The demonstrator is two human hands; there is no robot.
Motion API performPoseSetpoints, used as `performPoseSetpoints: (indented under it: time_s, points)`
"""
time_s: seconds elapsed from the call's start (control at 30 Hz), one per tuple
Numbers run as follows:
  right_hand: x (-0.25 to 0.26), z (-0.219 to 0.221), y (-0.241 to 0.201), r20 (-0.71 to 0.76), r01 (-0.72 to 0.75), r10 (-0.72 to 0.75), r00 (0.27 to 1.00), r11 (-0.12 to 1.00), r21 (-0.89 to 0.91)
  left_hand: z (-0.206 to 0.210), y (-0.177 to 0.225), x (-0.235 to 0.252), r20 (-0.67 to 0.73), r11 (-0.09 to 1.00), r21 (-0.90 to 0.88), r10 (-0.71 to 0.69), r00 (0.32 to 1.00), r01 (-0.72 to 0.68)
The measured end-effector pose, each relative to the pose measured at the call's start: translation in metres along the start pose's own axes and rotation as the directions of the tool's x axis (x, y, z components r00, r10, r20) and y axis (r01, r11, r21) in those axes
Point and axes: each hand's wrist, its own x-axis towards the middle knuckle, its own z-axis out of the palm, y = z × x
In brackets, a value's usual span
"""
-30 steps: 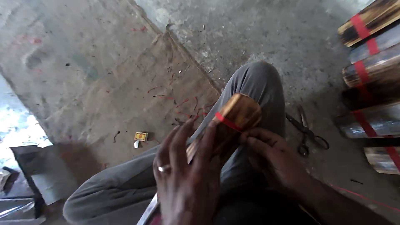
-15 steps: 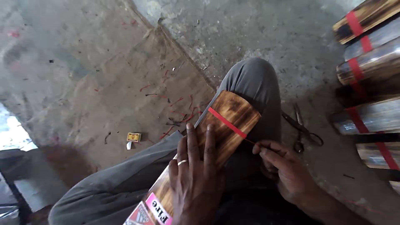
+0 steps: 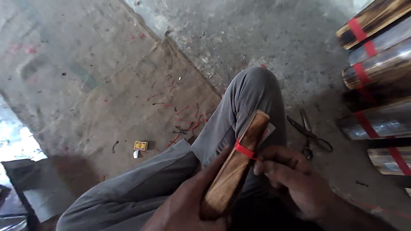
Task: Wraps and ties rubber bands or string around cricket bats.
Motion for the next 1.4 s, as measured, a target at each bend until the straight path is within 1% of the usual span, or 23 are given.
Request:
performPoseSetpoints:
  time_s: [0.03,0.07,0.1,0.13,0.17,0.2,0.23,0.27,0.3,0.33,0.4,0.47,0.6,0.83,0.93,1.0,1.07,1.13,1.23,1.27,1.33,1.37,1.4]
  points:
    - [0.002,0.0,0.001,-0.016,-0.032,0.032,0.999,0.999,0.0,-0.002,-0.003,0.0,-0.002,1.0,-0.021,-0.008,1.0,0.008]
    - [0.006,0.001,0.003,-0.05,-0.068,0.068,0.996,0.998,-0.005,-0.003,-0.006,-0.001,-0.074,1.0,0.0,-0.002,0.997,0.002]
    - [0.011,0.0,0.004,-0.088,-0.1,0.098,0.991,0.995,-0.019,-0.002,-0.008,-0.004,-0.201,0.997,0.072,0.034,0.979,-0.02]
    - [0.017,-0.001,0.005,-0.113,-0.119,0.114,0.987,0.992,-0.042,-0.001,-0.006,-0.008,-0.322,0.975,0.221,0.093,0.942,-0.02]
    - [0.021,-0.002,0.005,-0.134,-0.132,0.126,0.983,0.99,-0.039,0.004,-0.004,-0.01,-0.432,0.92,0.393,0.179,0.884,0.005]
    - [0.025,-0.002,0.006,-0.149,-0.145,0.139,0.979,0.989,-0.027,0.015,-0.002,-0.007,-0.525,0.831,0.551,0.278,0.804,0.072]
    - [0.027,-0.001,0.007,-0.164,-0.164,0.159,0.974,0.986,-0.019,0.029,0.001,-0.002,-0.571,0.726,0.666,0.351,0.742,0.169]
    - [0.029,0.0,0.008,-0.179,-0.183,0.177,0.968,0.983,-0.019,0.046,0.001,0.006,-0.587,0.623,0.735,0.388,0.71,0.267]
    - [0.03,0.0,0.009,-0.192,-0.198,0.189,0.963,0.98,-0.029,0.061,-0.002,0.017,-0.6,0.532,0.767,0.396,0.695,0.359]
    - [0.028,0.0,0.011,-0.212,-0.212,0.197,0.957,0.976,-0.046,0.073,-0.009,0.028,-0.616,0.469,0.774,0.4,0.679,0.425]
    - [0.021,-0.004,0.016,-0.265,-0.238,0.217,0.94,0.97,-0.048,0.083,-0.022,0.043,-0.638,0.417,0.767,0.412,0.651,0.488]
    - [0.01,-0.012,0.021,-0.303,-0.247,0.23,0.925,0.969,-0.016,0.081,-0.026,0.05,-0.636,0.386,0.772,0.448,0.628,0.506]
    - [-0.01,-0.026,0.037,-0.301,-0.238,0.251,0.92,0.968,0.079,0.076,-0.026,0.05,-0.62,0.365,0.784,0.451,0.642,0.501]
    - [-0.016,-0.033,0.046,-0.324,-0.272,0.301,0.897,0.953,0.133,0.069,-0.015,0.052,-0.585,0.388,0.807,0.421,0.693,0.446]
    - [-0.013,-0.031,0.046,-0.283,-0.252,0.289,0.915,0.954,0.16,0.06,-0.011,0.05,-0.586,0.425,0.801,0.416,0.695,0.421]
    - [-0.011,-0.027,0.044,-0.227,-0.219,0.243,0.943,0.968,0.125,0.047,-0.004,0.042,-0.564,0.493,0.795,0.388,0.729,0.353]
    - [-0.009,-0.02,0.037,-0.172,-0.174,0.183,0.968,0.983,0.063,0.029,0.003,0.032,-0.516,0.599,0.761,0.327,0.792,0.248]
    - [-0.006,-0.011,0.027,-0.123,-0.116,0.116,0.986,0.993,0.009,0.012,0.007,0.022,-0.437,0.735,0.668,0.263,0.86,0.115]
    - [-0.002,0.001,0.014,-0.067,-0.027,0.027,0.997,1.0,-0.001,-0.005,0.004,0.015,-0.268,0.916,0.389,0.213,0.94,-0.097]
    - [-0.002,0.004,0.011,-0.057,-0.005,0.005,0.998,1.0,-0.001,-0.008,0.002,0.014,-0.215,0.949,0.283,0.206,0.955,-0.141]
    - [0.001,0.006,0.01,-0.046,0.025,-0.025,0.999,1.0,0.0,-0.01,-0.004,0.015,-0.138,0.981,0.101,0.182,0.974,-0.169]
    - [0.003,0.006,0.01,-0.058,0.022,-0.023,0.998,0.999,-0.025,-0.011,-0.007,0.016,-0.128,0.984,0.044,0.175,0.976,-0.171]
    - [0.005,0.006,0.012,-0.086,0.007,-0.013,0.996,0.997,-0.07,-0.011,-0.011,0.018,-0.15,0.984,0.031,0.18,0.972,-0.177]
